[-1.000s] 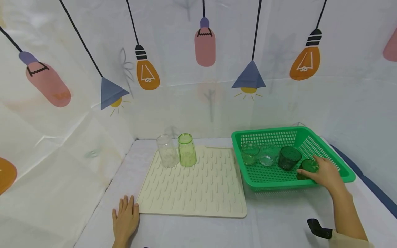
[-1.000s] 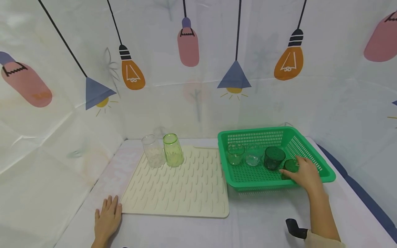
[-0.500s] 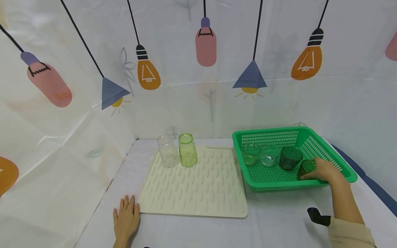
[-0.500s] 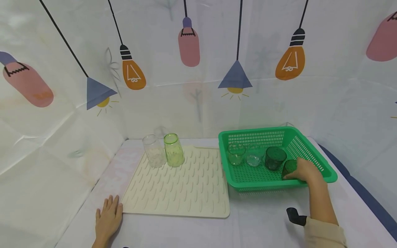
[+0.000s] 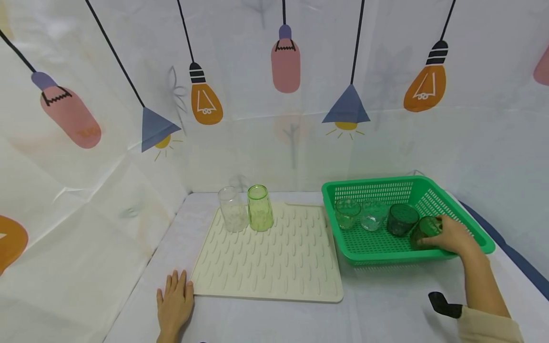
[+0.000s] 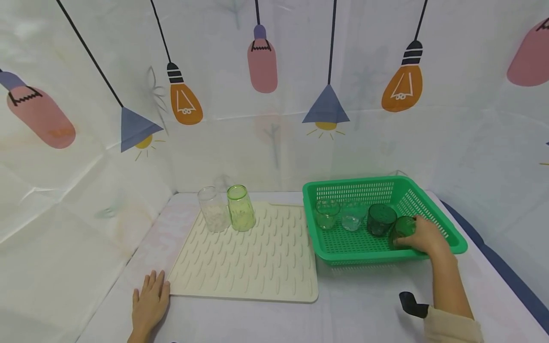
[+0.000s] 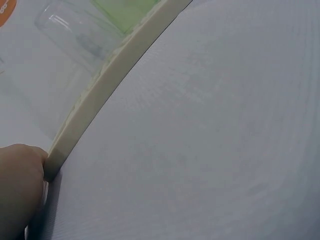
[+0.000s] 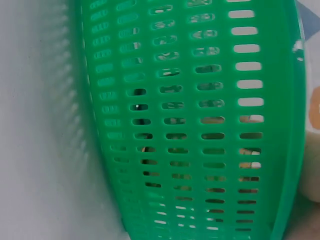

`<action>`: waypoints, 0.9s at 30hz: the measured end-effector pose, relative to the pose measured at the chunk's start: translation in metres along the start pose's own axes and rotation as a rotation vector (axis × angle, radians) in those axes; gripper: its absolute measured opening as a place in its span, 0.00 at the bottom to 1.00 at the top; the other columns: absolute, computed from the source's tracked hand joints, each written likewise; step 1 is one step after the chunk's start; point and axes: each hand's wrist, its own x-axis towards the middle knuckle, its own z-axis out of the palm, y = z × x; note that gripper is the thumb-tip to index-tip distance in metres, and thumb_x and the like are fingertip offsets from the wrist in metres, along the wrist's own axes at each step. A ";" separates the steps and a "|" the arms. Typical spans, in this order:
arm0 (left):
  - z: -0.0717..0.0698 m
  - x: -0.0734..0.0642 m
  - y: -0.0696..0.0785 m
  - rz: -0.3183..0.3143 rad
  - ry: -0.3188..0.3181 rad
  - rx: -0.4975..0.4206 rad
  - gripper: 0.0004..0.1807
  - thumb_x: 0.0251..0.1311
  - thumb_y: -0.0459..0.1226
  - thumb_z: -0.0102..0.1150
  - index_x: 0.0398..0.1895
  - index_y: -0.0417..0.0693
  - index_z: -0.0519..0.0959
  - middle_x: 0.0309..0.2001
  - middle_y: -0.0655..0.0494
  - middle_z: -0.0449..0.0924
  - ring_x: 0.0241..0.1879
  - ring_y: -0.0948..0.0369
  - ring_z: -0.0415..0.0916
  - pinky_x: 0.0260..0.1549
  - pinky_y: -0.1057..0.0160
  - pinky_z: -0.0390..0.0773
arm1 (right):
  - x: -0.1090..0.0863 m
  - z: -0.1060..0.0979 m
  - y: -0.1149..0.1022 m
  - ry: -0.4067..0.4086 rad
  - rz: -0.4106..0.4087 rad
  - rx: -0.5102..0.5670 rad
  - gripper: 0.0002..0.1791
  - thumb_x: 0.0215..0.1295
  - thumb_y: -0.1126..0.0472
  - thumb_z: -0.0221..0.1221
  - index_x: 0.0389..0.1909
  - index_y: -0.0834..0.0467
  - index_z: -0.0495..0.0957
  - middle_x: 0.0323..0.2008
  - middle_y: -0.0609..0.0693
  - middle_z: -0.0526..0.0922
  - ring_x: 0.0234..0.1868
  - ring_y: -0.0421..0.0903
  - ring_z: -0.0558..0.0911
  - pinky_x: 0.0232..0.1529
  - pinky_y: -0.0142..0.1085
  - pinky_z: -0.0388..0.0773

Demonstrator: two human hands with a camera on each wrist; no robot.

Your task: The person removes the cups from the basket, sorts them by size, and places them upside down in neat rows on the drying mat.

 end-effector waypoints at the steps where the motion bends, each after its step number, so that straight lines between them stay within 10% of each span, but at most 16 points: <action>1: 0.000 0.000 0.000 0.001 0.004 0.000 0.29 0.71 0.42 0.33 0.66 0.27 0.58 0.68 0.28 0.46 0.70 0.36 0.40 0.64 0.35 0.31 | -0.002 0.000 0.001 0.018 -0.003 0.007 0.54 0.47 0.48 0.69 0.55 0.87 0.54 0.49 0.86 0.62 0.48 0.80 0.64 0.43 0.68 0.66; 13: 0.000 0.002 0.000 -0.020 0.025 0.005 0.29 0.69 0.41 0.37 0.65 0.27 0.60 0.68 0.28 0.48 0.69 0.36 0.41 0.64 0.36 0.31 | -0.021 -0.002 -0.005 0.133 -0.061 0.302 0.52 0.58 0.52 0.65 0.67 0.78 0.44 0.58 0.79 0.61 0.54 0.75 0.64 0.44 0.64 0.69; 15: 0.000 0.002 0.000 -0.018 0.019 0.005 0.29 0.70 0.42 0.37 0.65 0.26 0.59 0.68 0.28 0.48 0.69 0.36 0.41 0.64 0.35 0.31 | -0.024 -0.002 -0.007 0.157 -0.043 0.339 0.52 0.59 0.52 0.63 0.69 0.75 0.43 0.59 0.78 0.61 0.55 0.74 0.64 0.45 0.52 0.74; 22: -0.001 0.002 0.001 -0.021 0.031 0.000 0.29 0.68 0.40 0.40 0.63 0.24 0.60 0.67 0.27 0.50 0.68 0.35 0.43 0.64 0.35 0.35 | -0.033 0.005 -0.016 0.311 -0.010 0.527 0.48 0.58 0.55 0.65 0.72 0.65 0.49 0.46 0.29 0.68 0.42 0.22 0.66 0.33 0.12 0.65; 27: 0.001 0.003 -0.001 0.000 0.092 -0.030 0.29 0.65 0.38 0.46 0.59 0.20 0.63 0.64 0.25 0.54 0.66 0.33 0.49 0.64 0.36 0.41 | -0.036 0.010 -0.029 0.366 -0.057 0.666 0.44 0.57 0.63 0.66 0.71 0.62 0.53 0.44 0.25 0.69 0.44 0.21 0.69 0.37 0.12 0.69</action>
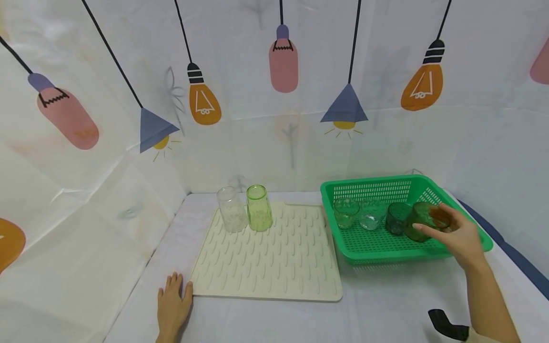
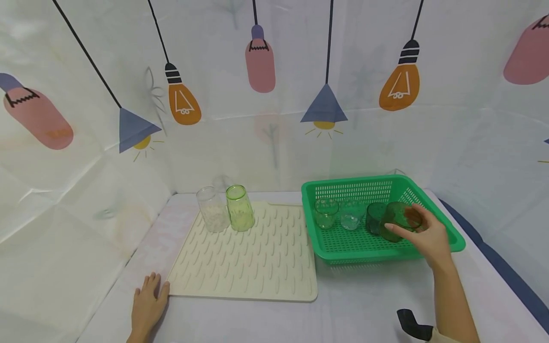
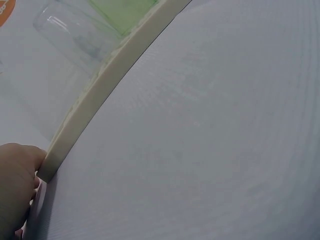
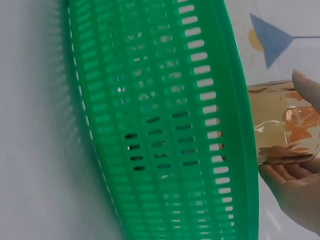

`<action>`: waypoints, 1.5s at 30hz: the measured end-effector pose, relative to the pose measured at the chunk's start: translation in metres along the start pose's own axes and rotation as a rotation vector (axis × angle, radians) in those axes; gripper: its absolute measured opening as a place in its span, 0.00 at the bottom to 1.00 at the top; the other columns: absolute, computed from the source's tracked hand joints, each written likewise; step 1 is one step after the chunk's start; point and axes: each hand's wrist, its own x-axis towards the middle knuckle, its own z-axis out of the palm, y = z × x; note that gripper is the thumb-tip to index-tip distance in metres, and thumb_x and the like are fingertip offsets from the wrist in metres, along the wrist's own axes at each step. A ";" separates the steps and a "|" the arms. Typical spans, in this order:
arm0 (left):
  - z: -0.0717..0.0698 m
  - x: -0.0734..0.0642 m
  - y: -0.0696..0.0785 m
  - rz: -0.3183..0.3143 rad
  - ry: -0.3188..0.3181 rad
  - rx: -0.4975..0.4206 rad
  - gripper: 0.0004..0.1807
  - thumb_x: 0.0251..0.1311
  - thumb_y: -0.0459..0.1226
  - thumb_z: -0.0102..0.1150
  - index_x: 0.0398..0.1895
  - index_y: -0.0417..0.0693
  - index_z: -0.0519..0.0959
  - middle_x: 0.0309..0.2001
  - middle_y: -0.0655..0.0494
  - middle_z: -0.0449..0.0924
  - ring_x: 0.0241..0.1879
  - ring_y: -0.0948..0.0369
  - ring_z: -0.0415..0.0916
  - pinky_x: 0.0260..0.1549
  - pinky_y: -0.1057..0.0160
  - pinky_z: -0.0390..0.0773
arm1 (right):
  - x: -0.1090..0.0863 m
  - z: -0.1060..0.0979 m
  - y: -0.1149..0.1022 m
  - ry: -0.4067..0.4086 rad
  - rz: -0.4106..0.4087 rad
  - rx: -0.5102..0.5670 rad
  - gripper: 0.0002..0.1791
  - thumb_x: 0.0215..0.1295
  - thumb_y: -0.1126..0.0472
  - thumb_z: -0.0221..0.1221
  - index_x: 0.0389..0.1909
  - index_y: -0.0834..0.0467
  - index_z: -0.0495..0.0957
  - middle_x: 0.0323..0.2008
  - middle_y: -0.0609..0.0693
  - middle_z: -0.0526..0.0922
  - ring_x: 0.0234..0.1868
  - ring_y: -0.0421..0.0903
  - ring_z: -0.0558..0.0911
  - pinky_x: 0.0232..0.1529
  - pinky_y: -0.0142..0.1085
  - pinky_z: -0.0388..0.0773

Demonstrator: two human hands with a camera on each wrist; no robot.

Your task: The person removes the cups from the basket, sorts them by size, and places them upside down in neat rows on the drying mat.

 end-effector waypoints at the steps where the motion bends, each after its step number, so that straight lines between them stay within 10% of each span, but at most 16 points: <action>1: 0.001 0.000 0.000 0.002 0.016 -0.013 0.28 0.65 0.38 0.47 0.59 0.19 0.63 0.63 0.25 0.55 0.66 0.33 0.50 0.64 0.37 0.42 | -0.001 0.002 -0.001 0.001 -0.012 0.020 0.44 0.56 0.64 0.66 0.71 0.62 0.53 0.45 0.26 0.70 0.45 0.22 0.70 0.38 0.13 0.69; 17: 0.004 0.000 0.004 0.020 0.115 -0.174 0.25 0.61 0.33 0.53 0.57 0.23 0.67 0.58 0.27 0.65 0.61 0.34 0.61 0.60 0.40 0.59 | -0.012 0.034 -0.023 -0.024 -0.074 0.494 0.37 0.54 0.77 0.62 0.64 0.52 0.65 0.50 0.37 0.77 0.48 0.32 0.75 0.42 0.16 0.73; 25: -0.001 0.003 0.021 0.225 0.236 -0.285 0.20 0.60 0.31 0.55 0.52 0.24 0.73 0.40 0.29 0.80 0.42 0.35 0.78 0.41 0.42 0.78 | -0.019 0.050 -0.041 -0.095 -0.098 0.538 0.38 0.54 0.77 0.61 0.66 0.54 0.64 0.51 0.40 0.77 0.49 0.32 0.76 0.42 0.19 0.75; 35: -0.010 0.010 0.064 0.396 0.292 -0.406 0.15 0.56 0.27 0.59 0.47 0.28 0.77 0.36 0.40 0.84 0.37 0.44 0.81 0.34 0.46 0.80 | -0.022 0.073 -0.063 -0.122 -0.146 0.623 0.37 0.53 0.80 0.60 0.65 0.57 0.64 0.53 0.44 0.77 0.53 0.36 0.76 0.47 0.23 0.75; 45: -0.028 0.007 0.133 0.477 0.146 -0.610 0.16 0.57 0.25 0.59 0.49 0.30 0.77 0.40 0.42 0.83 0.37 0.56 0.81 0.37 0.61 0.82 | -0.024 0.099 -0.076 -0.187 -0.153 0.672 0.39 0.52 0.81 0.60 0.65 0.58 0.64 0.53 0.45 0.78 0.54 0.39 0.76 0.52 0.25 0.73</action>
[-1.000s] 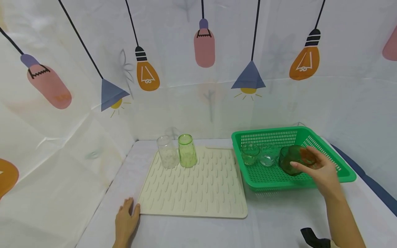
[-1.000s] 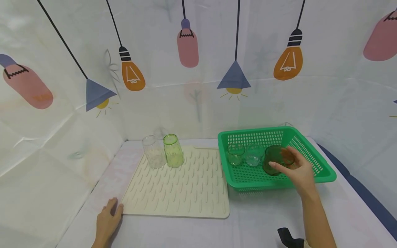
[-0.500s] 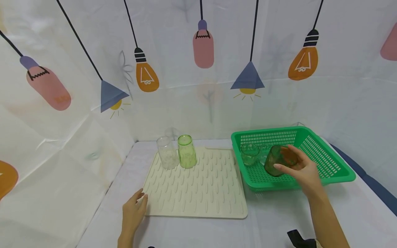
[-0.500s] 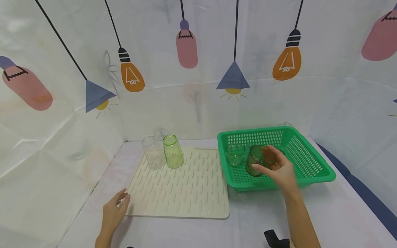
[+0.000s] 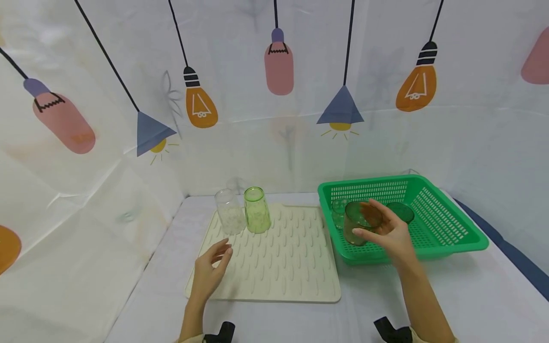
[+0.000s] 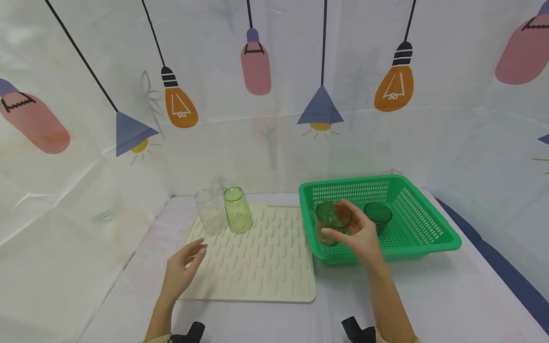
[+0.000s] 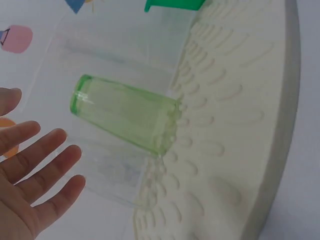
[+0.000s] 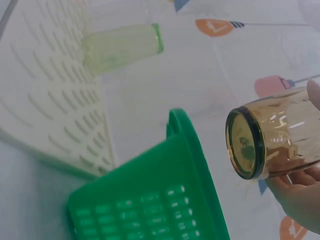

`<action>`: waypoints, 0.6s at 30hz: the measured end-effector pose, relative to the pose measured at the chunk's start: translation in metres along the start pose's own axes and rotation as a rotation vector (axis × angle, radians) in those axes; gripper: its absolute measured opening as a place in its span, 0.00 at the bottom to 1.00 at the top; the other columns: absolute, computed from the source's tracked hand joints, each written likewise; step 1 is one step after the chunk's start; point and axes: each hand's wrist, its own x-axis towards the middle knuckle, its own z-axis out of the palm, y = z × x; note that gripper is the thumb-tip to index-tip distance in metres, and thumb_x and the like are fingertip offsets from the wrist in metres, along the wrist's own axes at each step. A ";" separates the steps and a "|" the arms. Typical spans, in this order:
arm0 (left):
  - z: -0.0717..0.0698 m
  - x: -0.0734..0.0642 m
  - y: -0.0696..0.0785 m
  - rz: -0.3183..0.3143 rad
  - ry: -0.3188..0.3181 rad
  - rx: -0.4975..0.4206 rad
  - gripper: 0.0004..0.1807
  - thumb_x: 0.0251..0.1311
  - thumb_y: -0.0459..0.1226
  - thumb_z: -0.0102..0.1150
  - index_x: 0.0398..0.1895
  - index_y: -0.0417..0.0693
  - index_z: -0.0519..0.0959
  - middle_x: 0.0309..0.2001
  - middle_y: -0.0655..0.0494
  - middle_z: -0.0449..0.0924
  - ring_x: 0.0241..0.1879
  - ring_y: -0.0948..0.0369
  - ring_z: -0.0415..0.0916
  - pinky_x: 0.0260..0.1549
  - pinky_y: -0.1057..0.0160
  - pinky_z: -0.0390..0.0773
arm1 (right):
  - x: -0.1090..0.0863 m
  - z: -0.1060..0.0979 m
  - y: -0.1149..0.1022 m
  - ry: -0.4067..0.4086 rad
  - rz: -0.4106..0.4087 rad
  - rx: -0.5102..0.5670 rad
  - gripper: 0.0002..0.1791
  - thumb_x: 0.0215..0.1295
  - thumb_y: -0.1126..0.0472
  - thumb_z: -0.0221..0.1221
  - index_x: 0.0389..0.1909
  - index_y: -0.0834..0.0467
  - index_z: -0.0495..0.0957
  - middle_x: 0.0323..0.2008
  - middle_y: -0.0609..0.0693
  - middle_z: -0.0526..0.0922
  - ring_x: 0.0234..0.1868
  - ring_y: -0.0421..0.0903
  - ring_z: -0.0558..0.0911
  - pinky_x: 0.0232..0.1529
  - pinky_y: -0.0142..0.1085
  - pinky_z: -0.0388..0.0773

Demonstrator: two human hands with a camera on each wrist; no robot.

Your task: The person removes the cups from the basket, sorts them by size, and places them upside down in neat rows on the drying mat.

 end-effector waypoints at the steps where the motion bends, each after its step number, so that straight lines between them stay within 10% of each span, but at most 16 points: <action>1: 0.002 0.003 0.009 0.008 -0.010 -0.020 0.16 0.57 0.25 0.59 0.49 0.29 0.77 0.40 0.41 0.83 0.38 0.55 0.81 0.37 0.60 0.82 | 0.001 0.004 0.001 -0.009 -0.002 0.016 0.38 0.52 0.81 0.60 0.65 0.58 0.64 0.53 0.45 0.78 0.54 0.39 0.76 0.53 0.26 0.73; 6: 0.012 0.013 0.047 0.014 -0.072 -0.123 0.15 0.57 0.24 0.57 0.48 0.27 0.76 0.40 0.38 0.82 0.39 0.51 0.81 0.39 0.57 0.81 | 0.003 0.019 0.006 -0.075 -0.046 0.052 0.39 0.50 0.83 0.60 0.65 0.60 0.65 0.55 0.46 0.78 0.55 0.40 0.76 0.55 0.27 0.71; 18: 0.043 0.027 0.082 0.077 -0.218 -0.340 0.15 0.59 0.24 0.55 0.50 0.26 0.74 0.43 0.32 0.79 0.42 0.47 0.79 0.43 0.55 0.80 | 0.003 0.050 0.017 -0.181 -0.070 -0.017 0.42 0.48 0.79 0.65 0.66 0.67 0.60 0.57 0.50 0.76 0.57 0.41 0.76 0.58 0.30 0.70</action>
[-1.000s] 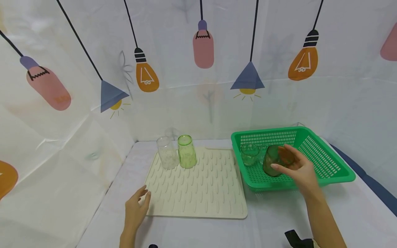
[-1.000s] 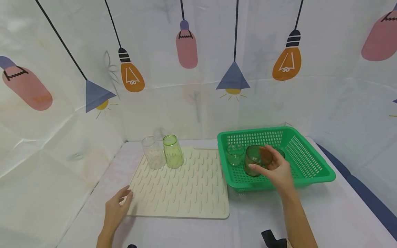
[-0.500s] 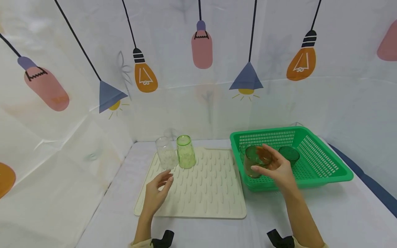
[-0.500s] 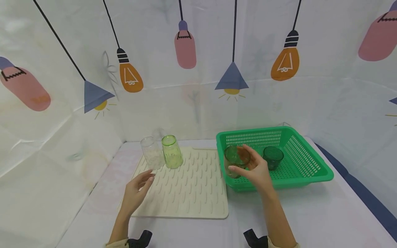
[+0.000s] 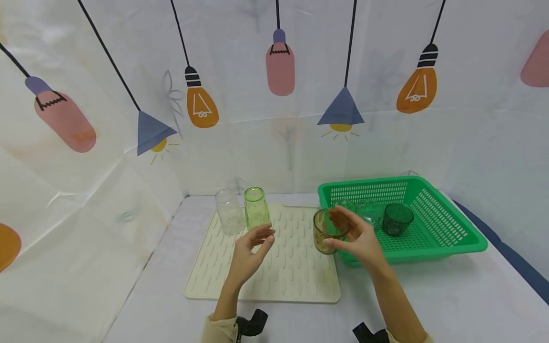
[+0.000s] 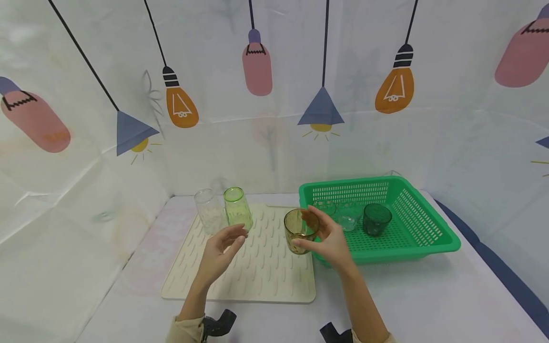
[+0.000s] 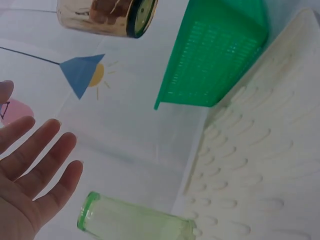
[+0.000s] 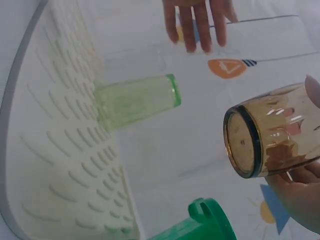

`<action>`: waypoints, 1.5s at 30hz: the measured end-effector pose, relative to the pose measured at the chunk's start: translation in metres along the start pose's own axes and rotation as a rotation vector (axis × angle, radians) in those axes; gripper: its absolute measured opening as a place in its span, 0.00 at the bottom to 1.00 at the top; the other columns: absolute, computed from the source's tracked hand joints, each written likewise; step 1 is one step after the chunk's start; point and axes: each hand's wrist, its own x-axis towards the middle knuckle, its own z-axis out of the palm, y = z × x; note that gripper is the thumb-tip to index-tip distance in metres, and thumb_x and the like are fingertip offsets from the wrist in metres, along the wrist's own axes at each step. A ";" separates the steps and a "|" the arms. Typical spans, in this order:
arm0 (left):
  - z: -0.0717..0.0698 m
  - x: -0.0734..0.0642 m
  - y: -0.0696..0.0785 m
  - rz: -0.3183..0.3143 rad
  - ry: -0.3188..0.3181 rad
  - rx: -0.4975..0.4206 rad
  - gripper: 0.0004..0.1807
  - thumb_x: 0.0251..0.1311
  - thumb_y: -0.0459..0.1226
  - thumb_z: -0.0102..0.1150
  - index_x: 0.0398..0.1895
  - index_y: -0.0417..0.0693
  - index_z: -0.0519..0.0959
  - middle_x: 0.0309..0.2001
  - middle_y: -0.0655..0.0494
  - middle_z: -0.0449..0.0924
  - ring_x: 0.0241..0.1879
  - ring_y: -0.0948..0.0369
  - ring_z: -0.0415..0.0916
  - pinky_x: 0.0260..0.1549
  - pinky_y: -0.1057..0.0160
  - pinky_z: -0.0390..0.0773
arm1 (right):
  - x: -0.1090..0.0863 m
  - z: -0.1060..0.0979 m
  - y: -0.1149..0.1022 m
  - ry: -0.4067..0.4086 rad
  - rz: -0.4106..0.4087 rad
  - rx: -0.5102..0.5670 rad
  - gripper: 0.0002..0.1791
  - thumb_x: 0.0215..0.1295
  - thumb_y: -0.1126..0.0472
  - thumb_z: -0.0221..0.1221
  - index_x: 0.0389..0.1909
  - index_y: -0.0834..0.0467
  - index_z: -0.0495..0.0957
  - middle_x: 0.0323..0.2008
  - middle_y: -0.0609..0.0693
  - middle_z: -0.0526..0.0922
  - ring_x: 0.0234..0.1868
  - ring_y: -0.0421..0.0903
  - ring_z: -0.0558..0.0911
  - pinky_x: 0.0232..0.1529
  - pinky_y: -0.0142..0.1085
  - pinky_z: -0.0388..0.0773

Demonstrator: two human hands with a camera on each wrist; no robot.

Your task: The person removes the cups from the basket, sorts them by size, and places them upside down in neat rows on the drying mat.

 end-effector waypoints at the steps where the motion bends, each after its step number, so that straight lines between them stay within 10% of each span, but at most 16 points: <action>1: 0.003 0.001 0.002 0.004 -0.015 -0.011 0.16 0.59 0.24 0.55 0.50 0.25 0.74 0.43 0.32 0.79 0.43 0.45 0.79 0.44 0.53 0.80 | 0.000 0.002 0.001 -0.002 0.004 -0.005 0.42 0.47 0.79 0.65 0.66 0.68 0.60 0.57 0.50 0.76 0.57 0.41 0.76 0.57 0.30 0.71; 10: 0.027 0.013 0.015 -0.006 -0.117 -0.103 0.20 0.58 0.24 0.56 0.54 0.25 0.71 0.46 0.32 0.78 0.47 0.38 0.76 0.46 0.41 0.75 | 0.003 0.017 0.004 -0.029 -0.042 -0.035 0.42 0.47 0.77 0.66 0.65 0.70 0.60 0.57 0.57 0.75 0.57 0.40 0.75 0.58 0.31 0.70; 17: 0.046 0.017 -0.013 0.014 -0.145 -0.111 0.23 0.57 0.26 0.59 0.57 0.32 0.72 0.50 0.38 0.78 0.48 0.44 0.77 0.46 0.44 0.76 | 0.005 0.025 0.005 -0.034 -0.061 -0.040 0.41 0.47 0.76 0.67 0.65 0.69 0.61 0.57 0.62 0.73 0.57 0.42 0.75 0.55 0.30 0.73; 30: 0.047 0.017 -0.018 0.043 -0.170 -0.099 0.26 0.56 0.30 0.63 0.59 0.35 0.71 0.52 0.41 0.77 0.49 0.47 0.77 0.43 0.47 0.78 | 0.003 0.027 0.006 -0.138 -0.072 -0.059 0.48 0.45 0.79 0.66 0.67 0.75 0.51 0.61 0.74 0.62 0.62 0.36 0.69 0.60 0.28 0.67; 37: 0.045 0.017 -0.005 0.060 -0.197 0.103 0.34 0.53 0.39 0.68 0.61 0.33 0.68 0.52 0.45 0.77 0.47 0.53 0.77 0.39 0.63 0.80 | 0.001 0.031 0.005 -0.122 -0.059 -0.193 0.46 0.47 0.77 0.67 0.67 0.74 0.53 0.62 0.72 0.64 0.62 0.34 0.69 0.59 0.24 0.66; 45: 0.053 0.020 0.017 0.023 -0.199 0.435 0.42 0.50 0.48 0.68 0.62 0.29 0.66 0.55 0.39 0.73 0.50 0.49 0.75 0.42 0.54 0.79 | 0.001 0.039 0.006 -0.118 -0.050 -0.317 0.47 0.42 0.79 0.67 0.66 0.75 0.56 0.62 0.69 0.67 0.62 0.61 0.69 0.61 0.35 0.67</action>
